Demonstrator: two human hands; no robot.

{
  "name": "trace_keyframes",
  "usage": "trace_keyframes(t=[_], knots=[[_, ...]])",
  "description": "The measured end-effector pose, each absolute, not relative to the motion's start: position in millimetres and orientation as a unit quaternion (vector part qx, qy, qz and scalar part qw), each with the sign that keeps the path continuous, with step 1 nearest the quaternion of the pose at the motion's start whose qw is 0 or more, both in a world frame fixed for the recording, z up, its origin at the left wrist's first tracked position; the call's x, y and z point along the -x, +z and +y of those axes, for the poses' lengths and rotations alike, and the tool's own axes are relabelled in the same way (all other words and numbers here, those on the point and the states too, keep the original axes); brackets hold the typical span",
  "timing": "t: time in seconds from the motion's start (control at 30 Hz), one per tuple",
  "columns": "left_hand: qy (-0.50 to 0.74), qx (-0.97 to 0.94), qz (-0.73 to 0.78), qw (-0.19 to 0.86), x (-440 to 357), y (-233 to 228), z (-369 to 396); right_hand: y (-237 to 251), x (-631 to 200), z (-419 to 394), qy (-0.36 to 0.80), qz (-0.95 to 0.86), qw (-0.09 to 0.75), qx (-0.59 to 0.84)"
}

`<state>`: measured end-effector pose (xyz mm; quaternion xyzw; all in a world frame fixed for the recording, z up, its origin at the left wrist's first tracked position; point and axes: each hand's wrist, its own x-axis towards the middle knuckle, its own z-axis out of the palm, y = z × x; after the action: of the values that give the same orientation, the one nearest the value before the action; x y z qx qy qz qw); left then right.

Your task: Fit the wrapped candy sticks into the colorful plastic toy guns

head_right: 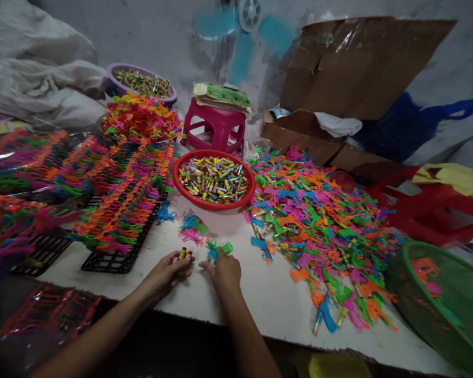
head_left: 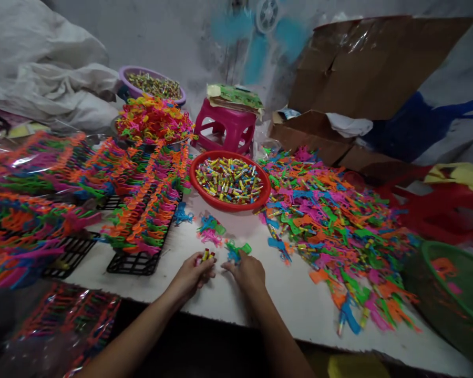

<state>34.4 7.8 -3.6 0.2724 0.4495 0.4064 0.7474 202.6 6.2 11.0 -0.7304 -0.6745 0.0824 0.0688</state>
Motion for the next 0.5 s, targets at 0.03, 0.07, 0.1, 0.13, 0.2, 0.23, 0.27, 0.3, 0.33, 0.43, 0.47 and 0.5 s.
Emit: trace_keyframes(t=[0.03,0.07,0.1,0.13,0.2,0.23,0.27,0.3,0.33,0.43,0.47,0.5], knots=[[0.407,-0.280,0.448,0.745,-38.0,-3.6,7.4,13.4,-205.0,4.6,0.095,-0.680,0.085,0.722],[0.405,-0.287,0.448,0.743,-41.2,-3.8,7.1,15.8,-208.3,5.7,0.098,-0.686,0.104,0.713],[0.403,-0.293,0.449,0.742,-43.8,-4.0,6.9,17.9,-212.3,8.9,0.092,-0.694,0.124,0.703],[0.400,-0.298,0.452,0.739,-45.6,-4.2,6.6,19.2,-216.5,13.4,0.083,-0.702,0.139,0.693],[0.398,-0.309,0.457,0.733,-46.6,-3.6,5.8,18.4,-223.8,23.1,0.086,-0.718,0.152,0.674],[0.399,-0.315,0.458,0.729,-46.0,-2.5,5.3,16.1,-225.8,26.8,0.107,-0.723,0.152,0.666],[0.403,-0.318,0.458,0.725,-45.0,-0.9,4.6,12.9,-226.4,29.0,0.138,-0.724,0.154,0.658],[0.408,-0.320,0.456,0.723,-43.6,1.1,3.7,9.0,-225.6,29.7,0.174,-0.718,0.162,0.654],[0.414,-0.318,0.453,0.723,-42.2,3.3,2.8,4.9,-223.5,28.8,0.209,-0.704,0.179,0.654],[0.426,-0.306,0.452,0.722,-39.1,9.1,0.4,-5.3,-213.3,19.9,0.254,-0.645,0.263,0.671],[0.428,-0.304,0.454,0.720,-38.6,10.2,-0.1,-7.2,-209.8,16.2,0.243,-0.630,0.285,0.680],[0.432,-0.306,0.456,0.716,-38.5,10.8,-0.5,-8.2,-206.8,13.0,0.227,-0.621,0.297,0.689]])
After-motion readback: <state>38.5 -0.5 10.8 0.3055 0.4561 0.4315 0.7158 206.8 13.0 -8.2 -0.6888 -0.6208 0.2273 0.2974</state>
